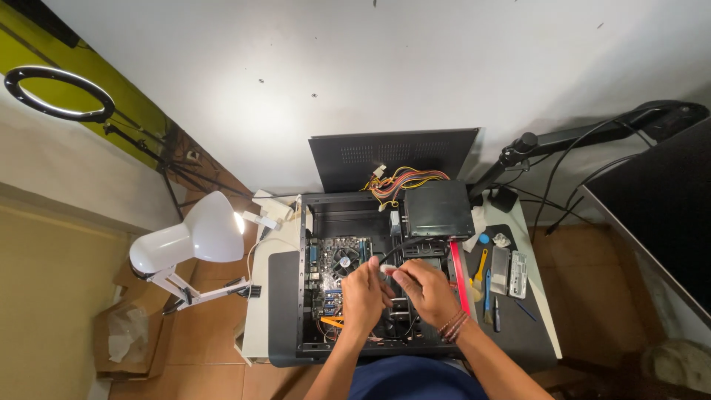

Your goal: The person works on an open desktop computer case on a desk. They lift and reposition the power supply unit, connect power cables to the motherboard, and use a screwdriver to fasten components inside the case.

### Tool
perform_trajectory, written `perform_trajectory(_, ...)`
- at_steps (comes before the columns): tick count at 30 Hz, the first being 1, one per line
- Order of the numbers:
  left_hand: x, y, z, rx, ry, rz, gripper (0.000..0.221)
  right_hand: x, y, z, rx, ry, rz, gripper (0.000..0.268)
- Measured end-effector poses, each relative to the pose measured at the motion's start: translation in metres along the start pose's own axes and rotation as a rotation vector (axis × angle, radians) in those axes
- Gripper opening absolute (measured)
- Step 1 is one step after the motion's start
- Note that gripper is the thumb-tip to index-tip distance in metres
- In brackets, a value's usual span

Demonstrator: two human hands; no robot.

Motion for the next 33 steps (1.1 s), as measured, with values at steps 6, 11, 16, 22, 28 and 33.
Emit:
perform_trajectory(6,-0.020,0.002,0.007,0.178,0.119,0.071,0.048,-0.026,0.000,-0.004,-0.176,0.122,0.130,0.028)
perform_trajectory(11,-0.023,-0.014,0.004,0.195,0.124,0.047,0.045,-0.049,0.021,-0.004,-0.103,0.213,0.102,0.032)
perform_trajectory(16,-0.042,-0.035,0.009,0.217,0.255,0.036,0.039,-0.078,0.039,0.010,-0.013,0.342,0.084,0.043)
perform_trajectory(22,-0.030,-0.050,0.001,0.185,0.262,0.013,0.036,-0.059,0.037,0.014,-0.045,0.372,0.106,0.043)
perform_trajectory(28,-0.031,-0.045,0.012,0.249,0.375,-0.102,0.033,-0.051,0.050,0.008,-0.149,0.418,-0.085,0.038)
perform_trajectory(33,-0.031,-0.057,0.007,0.199,0.473,-0.119,0.024,-0.058,0.068,0.020,-0.008,0.337,-0.154,0.039)
Point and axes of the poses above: each hand's wrist, its own z-axis away from the middle knuckle, its own y-axis out of the palm, x = y × z, the point moved 10 cm from there along -z, towards the middle knuckle, and after that the axes turned 15 degrees about -x, right-handed, at the moved point
